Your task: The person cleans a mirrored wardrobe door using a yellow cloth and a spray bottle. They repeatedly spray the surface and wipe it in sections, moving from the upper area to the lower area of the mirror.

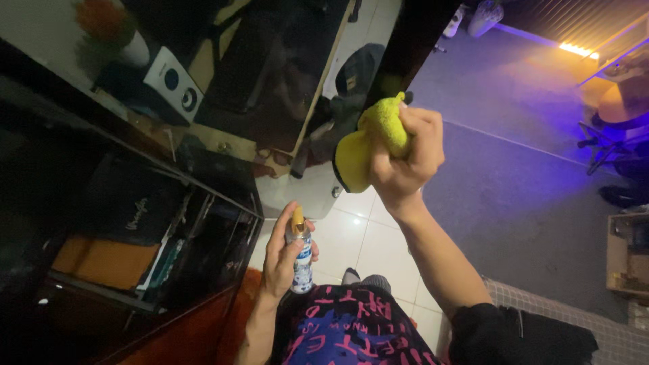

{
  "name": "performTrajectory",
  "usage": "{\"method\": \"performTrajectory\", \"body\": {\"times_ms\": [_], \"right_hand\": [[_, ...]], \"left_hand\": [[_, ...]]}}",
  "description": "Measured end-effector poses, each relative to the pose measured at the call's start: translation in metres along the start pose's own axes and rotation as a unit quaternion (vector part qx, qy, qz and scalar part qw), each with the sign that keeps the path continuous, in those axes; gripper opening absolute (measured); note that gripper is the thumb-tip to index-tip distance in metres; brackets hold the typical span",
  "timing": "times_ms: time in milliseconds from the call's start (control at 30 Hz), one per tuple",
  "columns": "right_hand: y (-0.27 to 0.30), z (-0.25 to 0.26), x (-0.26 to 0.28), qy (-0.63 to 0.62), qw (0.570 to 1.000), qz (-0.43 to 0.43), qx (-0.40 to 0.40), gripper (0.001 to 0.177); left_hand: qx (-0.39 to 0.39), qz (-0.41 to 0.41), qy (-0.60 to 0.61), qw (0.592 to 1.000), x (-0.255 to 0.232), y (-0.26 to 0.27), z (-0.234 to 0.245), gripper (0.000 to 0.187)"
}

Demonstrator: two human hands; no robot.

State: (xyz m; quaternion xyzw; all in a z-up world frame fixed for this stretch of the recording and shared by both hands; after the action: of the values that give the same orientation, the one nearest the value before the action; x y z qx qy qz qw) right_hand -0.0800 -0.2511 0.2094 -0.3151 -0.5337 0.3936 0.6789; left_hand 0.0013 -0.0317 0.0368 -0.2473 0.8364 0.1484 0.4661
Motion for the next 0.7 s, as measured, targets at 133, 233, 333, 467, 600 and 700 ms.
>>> {"method": "performTrajectory", "body": {"times_ms": [133,233,333,467,600,700], "right_hand": [[0.025,-0.006,-0.012,0.0,1.0,-0.009,0.007,0.031],[0.043,-0.01,-0.021,-0.004,1.0,-0.019,0.014,0.03],[0.058,-0.012,-0.027,-0.001,1.0,-0.023,0.021,0.031],[0.077,-0.014,-0.035,0.006,0.999,-0.035,0.028,0.03],[0.096,-0.019,-0.044,-0.002,0.998,-0.055,0.032,0.03],[0.108,-0.02,-0.052,0.007,0.997,-0.063,0.046,0.032]], "left_hand": [[-0.003,0.006,-0.023,1.0,-0.002,0.003,0.0,0.068],[-0.008,0.008,-0.025,1.0,-0.002,0.003,0.0,0.067],[0.005,0.0,-0.005,1.0,-0.001,0.003,-0.003,0.068],[0.008,0.003,-0.001,1.0,0.0,0.004,-0.004,0.066],[0.012,0.006,0.002,1.0,-0.002,0.005,-0.006,0.066],[0.01,0.012,0.002,1.0,-0.004,0.007,-0.008,0.067]]}}
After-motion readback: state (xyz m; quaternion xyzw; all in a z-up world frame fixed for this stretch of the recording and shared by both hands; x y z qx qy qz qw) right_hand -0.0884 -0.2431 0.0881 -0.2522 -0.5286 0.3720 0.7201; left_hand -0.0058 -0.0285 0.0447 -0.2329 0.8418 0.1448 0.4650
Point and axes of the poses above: each hand's wrist, its own y-axis away from the middle knuckle, its own z-axis out of the back of the hand, x = y × z, the point moved 6 cm from there along -y, towards the middle knuckle, and after that the axes turned 6 degrees about y, right-handed, at the moved point
